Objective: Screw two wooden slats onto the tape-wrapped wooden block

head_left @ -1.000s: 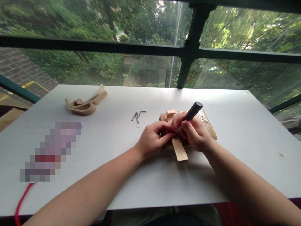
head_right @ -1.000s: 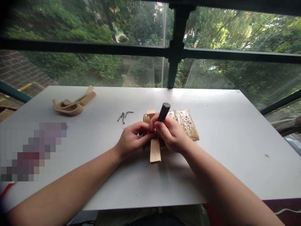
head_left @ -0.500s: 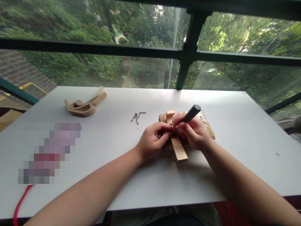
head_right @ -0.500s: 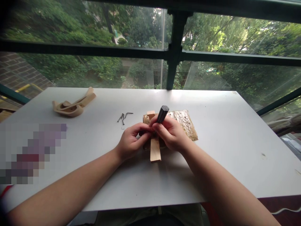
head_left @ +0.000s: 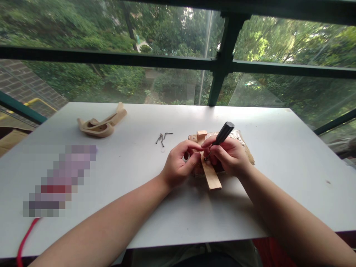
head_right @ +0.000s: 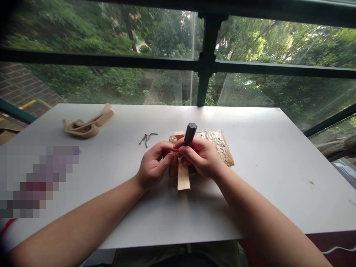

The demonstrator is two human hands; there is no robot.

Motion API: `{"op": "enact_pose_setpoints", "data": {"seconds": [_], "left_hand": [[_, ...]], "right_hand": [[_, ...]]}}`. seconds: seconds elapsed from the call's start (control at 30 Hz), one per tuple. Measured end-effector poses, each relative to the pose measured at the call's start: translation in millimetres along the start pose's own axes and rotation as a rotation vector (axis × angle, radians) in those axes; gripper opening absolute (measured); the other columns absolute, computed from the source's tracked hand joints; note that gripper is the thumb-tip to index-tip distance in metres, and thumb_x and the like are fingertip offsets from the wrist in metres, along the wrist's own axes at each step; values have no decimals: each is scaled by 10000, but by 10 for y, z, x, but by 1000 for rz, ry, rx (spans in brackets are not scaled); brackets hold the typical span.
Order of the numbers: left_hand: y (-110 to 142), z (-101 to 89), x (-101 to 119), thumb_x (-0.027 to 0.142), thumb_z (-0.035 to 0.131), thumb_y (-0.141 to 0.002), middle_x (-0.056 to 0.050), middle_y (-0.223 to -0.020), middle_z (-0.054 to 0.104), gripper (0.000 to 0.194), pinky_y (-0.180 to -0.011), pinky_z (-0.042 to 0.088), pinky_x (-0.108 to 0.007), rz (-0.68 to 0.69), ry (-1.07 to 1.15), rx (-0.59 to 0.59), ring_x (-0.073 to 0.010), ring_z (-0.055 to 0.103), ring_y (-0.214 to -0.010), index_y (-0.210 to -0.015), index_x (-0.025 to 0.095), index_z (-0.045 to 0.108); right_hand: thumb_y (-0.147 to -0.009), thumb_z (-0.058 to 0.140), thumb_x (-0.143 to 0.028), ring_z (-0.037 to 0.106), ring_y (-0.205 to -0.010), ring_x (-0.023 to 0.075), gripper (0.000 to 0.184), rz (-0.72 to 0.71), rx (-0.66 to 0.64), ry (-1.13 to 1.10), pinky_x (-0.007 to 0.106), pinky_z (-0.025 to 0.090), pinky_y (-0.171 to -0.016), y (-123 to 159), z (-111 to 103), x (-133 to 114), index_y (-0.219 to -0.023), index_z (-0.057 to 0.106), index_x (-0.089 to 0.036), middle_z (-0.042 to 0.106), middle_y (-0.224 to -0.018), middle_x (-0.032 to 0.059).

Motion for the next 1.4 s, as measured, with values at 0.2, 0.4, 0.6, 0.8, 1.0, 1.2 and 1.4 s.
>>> {"op": "enact_pose_setpoints", "data": {"seconds": [0.2,0.4,0.6,0.8,1.0,1.2,1.4], "left_hand": [[-113,-204,295,360,672,-919,-57,-966,678,177,-744,480,-316,156,-75,167,-171,613,-841,-1008,207,686],[-395,-115,665,434,700,-894,-72,-1075,699,323,-705,484,-293,181,-143,101,-169,641,-864,-1125,209,674],[-726,46,1130,325,795,-820,-26,-956,741,228,-692,517,-272,312,-255,32,-150,683,-818,-984,192,710],[-809,71,1218,183,764,-813,-26,-907,738,115,-656,581,-247,318,-259,-74,-132,707,-754,-926,177,743],[-758,55,1270,116,706,-813,-29,-926,714,136,-651,602,-242,353,-281,-147,-136,690,-771,-880,211,777],[-775,-8,1201,138,701,-807,-32,-921,725,142,-621,611,-245,304,-254,-110,-157,704,-792,-878,236,776],[-775,-44,1155,144,694,-803,-30,-946,746,161,-660,635,-262,275,-229,-100,-164,733,-800,-909,238,771]], "right_hand": [[-954,651,-355,554,-556,80,194,26,-3,-6,223,460,-514,-15,8,15,-1040,736,-203,635,-762,2],[-948,651,-382,566,-580,90,209,-19,1,61,225,467,-537,-42,15,-41,-971,727,-189,652,-745,1],[-963,621,-371,577,-604,104,252,-37,16,144,228,447,-550,-50,-3,-70,-835,693,-166,654,-710,8],[-971,595,-367,560,-606,109,246,-54,-9,202,241,449,-574,-55,13,-70,-891,713,-166,641,-710,4],[-929,608,-267,553,-669,130,133,-113,-66,295,256,426,-621,-11,71,-174,-919,699,-170,628,-745,8],[-853,505,-129,598,-788,172,171,-166,-48,357,296,468,-725,14,61,-260,-914,659,-174,653,-857,40],[-761,518,-16,566,-713,149,218,-167,-36,442,280,440,-672,1,101,-233,-834,635,-184,622,-781,10]]}}
Point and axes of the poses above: each hand's wrist, its own y-axis away from the middle knuckle, its own z-axis out of the palm, x = y × z, the point moved 8 cm from there along -y, towards the middle knuckle
